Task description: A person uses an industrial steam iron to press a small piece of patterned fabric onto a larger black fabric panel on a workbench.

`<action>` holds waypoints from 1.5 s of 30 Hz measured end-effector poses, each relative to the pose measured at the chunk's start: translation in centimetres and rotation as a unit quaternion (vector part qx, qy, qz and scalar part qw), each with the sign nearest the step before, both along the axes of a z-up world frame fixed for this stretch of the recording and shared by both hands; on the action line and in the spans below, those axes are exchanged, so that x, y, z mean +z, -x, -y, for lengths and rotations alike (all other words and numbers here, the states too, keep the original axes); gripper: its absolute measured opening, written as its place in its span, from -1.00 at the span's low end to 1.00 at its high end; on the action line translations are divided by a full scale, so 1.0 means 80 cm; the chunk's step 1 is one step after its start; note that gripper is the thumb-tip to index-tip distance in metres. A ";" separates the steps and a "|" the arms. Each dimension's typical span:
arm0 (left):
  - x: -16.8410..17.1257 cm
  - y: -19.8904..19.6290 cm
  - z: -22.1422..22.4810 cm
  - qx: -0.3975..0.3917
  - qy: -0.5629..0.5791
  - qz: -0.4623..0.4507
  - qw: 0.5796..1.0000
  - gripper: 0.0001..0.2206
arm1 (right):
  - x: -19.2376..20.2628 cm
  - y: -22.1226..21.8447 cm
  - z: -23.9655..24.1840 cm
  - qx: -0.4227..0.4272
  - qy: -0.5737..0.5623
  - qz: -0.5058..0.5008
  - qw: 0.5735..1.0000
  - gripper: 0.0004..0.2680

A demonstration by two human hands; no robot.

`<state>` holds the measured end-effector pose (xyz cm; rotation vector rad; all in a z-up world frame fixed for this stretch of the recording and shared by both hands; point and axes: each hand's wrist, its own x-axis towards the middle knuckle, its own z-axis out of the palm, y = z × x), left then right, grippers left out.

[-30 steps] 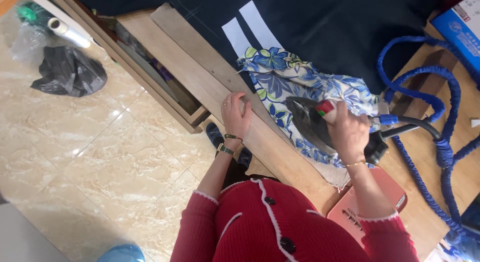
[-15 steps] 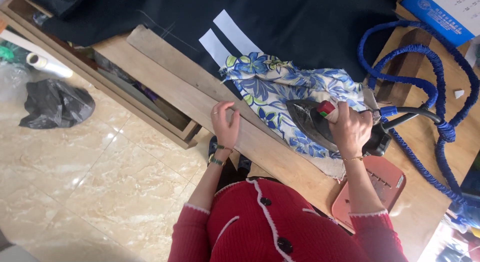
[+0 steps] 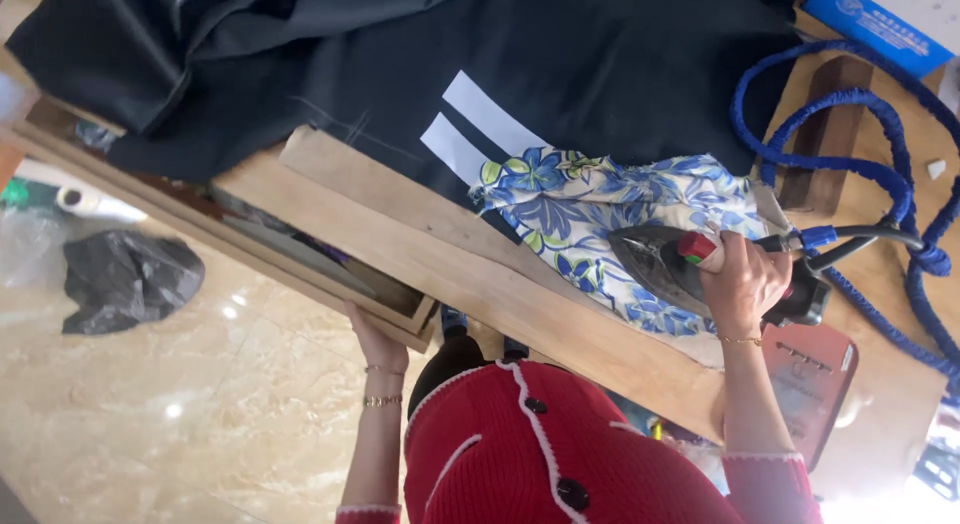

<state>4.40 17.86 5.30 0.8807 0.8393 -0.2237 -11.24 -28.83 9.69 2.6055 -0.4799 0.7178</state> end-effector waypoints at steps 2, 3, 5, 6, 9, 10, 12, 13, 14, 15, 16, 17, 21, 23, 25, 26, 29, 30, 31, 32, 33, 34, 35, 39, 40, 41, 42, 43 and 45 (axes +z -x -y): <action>0.032 -0.010 0.007 -0.032 0.049 0.010 0.998 -0.30 | 0.003 -0.007 -0.008 -0.003 0.010 0.026 1.000 -0.84; 0.035 -0.014 0.009 -0.043 0.048 0.006 0.998 -0.30 | 0.003 -0.008 -0.015 -0.014 0.009 0.023 1.000 -0.84; 0.039 -0.026 0.017 -0.037 0.054 0.008 0.998 -0.37 | 0.003 -0.012 -0.023 -0.060 -0.028 0.025 0.997 -0.92; 0.041 -0.030 0.020 -0.048 0.055 0.007 0.997 -0.37 | 0.003 -0.013 -0.026 -0.071 -0.027 0.025 0.997 -0.92; 0.030 -0.039 0.026 -0.074 0.066 -0.002 0.995 -0.31 | 0.002 -0.015 -0.034 -0.092 -0.024 0.048 0.994 -0.96; 0.015 -0.042 0.027 -0.077 0.079 -0.003 0.994 -0.29 | 0.000 -0.015 -0.034 -0.094 -0.030 0.052 0.994 -0.95; 0.011 -0.052 0.033 -0.092 0.091 -0.007 0.992 -0.28 | -0.002 -0.016 -0.031 -0.108 -0.037 0.055 0.992 -0.93; 0.021 -0.061 0.039 -0.113 0.096 -0.021 0.989 -0.21 | -0.003 -0.017 -0.029 -0.076 -0.037 0.084 0.993 -0.96; 0.032 -0.068 0.045 -0.134 0.101 -0.035 0.985 -0.13 | -0.003 -0.018 -0.025 -0.043 -0.037 0.112 0.992 -0.94; 0.021 -0.068 0.048 -0.145 0.100 -0.036 0.984 -0.13 | -0.003 -0.017 -0.024 -0.054 -0.036 0.113 0.991 -0.94; 0.011 -0.068 0.051 -0.103 0.140 -0.032 0.984 -0.21 | -0.003 -0.017 -0.023 -0.042 -0.042 0.114 0.992 -0.95; 0.001 -0.068 0.054 -0.060 0.179 -0.028 0.982 -0.30 | -0.004 -0.016 -0.021 -0.030 -0.049 0.115 0.992 -0.95; -0.011 -0.079 0.049 -0.075 0.217 -0.045 0.972 -0.21 | 0.001 -0.019 -0.022 -0.028 -0.063 0.120 0.990 -0.95; -0.012 -0.077 0.054 -0.089 0.205 -0.039 0.974 -0.22 | 0.001 -0.019 -0.018 -0.022 -0.056 0.112 0.992 -0.96; -0.011 -0.077 0.058 -0.100 0.196 -0.033 0.975 -0.22 | 0.014 -0.023 -0.024 -0.022 -0.060 0.109 0.992 -0.96; -0.011 -0.075 0.061 -0.106 0.191 -0.031 0.975 -0.22 | 0.021 -0.024 -0.027 -0.014 -0.066 0.107 0.992 -0.96; -0.009 -0.072 0.072 -0.120 0.179 -0.023 0.976 -0.23 | 0.008 -0.014 -0.015 -0.010 -0.093 0.068 0.993 -0.95; -0.009 -0.070 0.075 -0.125 0.175 -0.020 0.976 -0.23 | 0.010 -0.013 -0.014 -0.017 -0.092 0.067 0.993 -0.95; -0.007 -0.068 0.076 -0.129 0.169 -0.017 0.977 -0.23 | 0.012 -0.014 -0.014 -0.014 -0.104 0.058 0.993 -0.96; -0.006 -0.067 0.077 -0.133 0.163 -0.014 0.977 -0.23 | 0.013 -0.015 -0.014 -0.010 -0.116 0.049 0.992 -0.94; -0.006 -0.067 0.079 -0.137 0.158 -0.010 0.978 -0.23 | 0.007 -0.011 -0.008 -0.016 -0.116 0.049 0.992 -0.94; -0.005 -0.067 0.080 -0.140 0.153 -0.006 0.978 -0.23 | 0.002 -0.008 -0.002 0.000 -0.116 0.043 0.992 -0.90; -0.004 -0.067 0.080 -0.141 0.148 -0.001 0.979 -0.23 | -0.004 -0.007 0.004 0.018 -0.116 0.037 0.992 -0.87; 0.011 -0.070 0.083 -0.144 0.129 0.024 0.981 -0.23 | 0.002 0.007 0.013 0.070 -0.150 0.029 0.986 -0.94; 0.013 -0.071 0.085 -0.144 0.126 0.030 0.981 -0.23 | 0.000 0.014 0.018 0.090 -0.141 -0.010 0.986 -0.94; 0.015 -0.070 0.085 -0.143 0.122 0.036 0.982 -0.23 | -0.001 0.021 0.021 0.111 -0.132 -0.050 0.984 -0.90; 0.017 -0.070 0.085 -0.142 0.118 0.041 0.982 -0.23 | -0.010 0.035 0.023 0.110 -0.131 -0.050 0.984 -0.90; 0.017 -0.067 0.090 -0.139 0.118 0.046 0.982 -0.23 | -0.017 0.049 0.031 0.132 -0.136 -0.073 0.979 -0.90; 0.018 -0.065 0.097 -0.131 0.116 0.057 0.983 -0.23 | 0.005 0.077 0.041 0.157 -0.138 -0.096 0.973 -0.90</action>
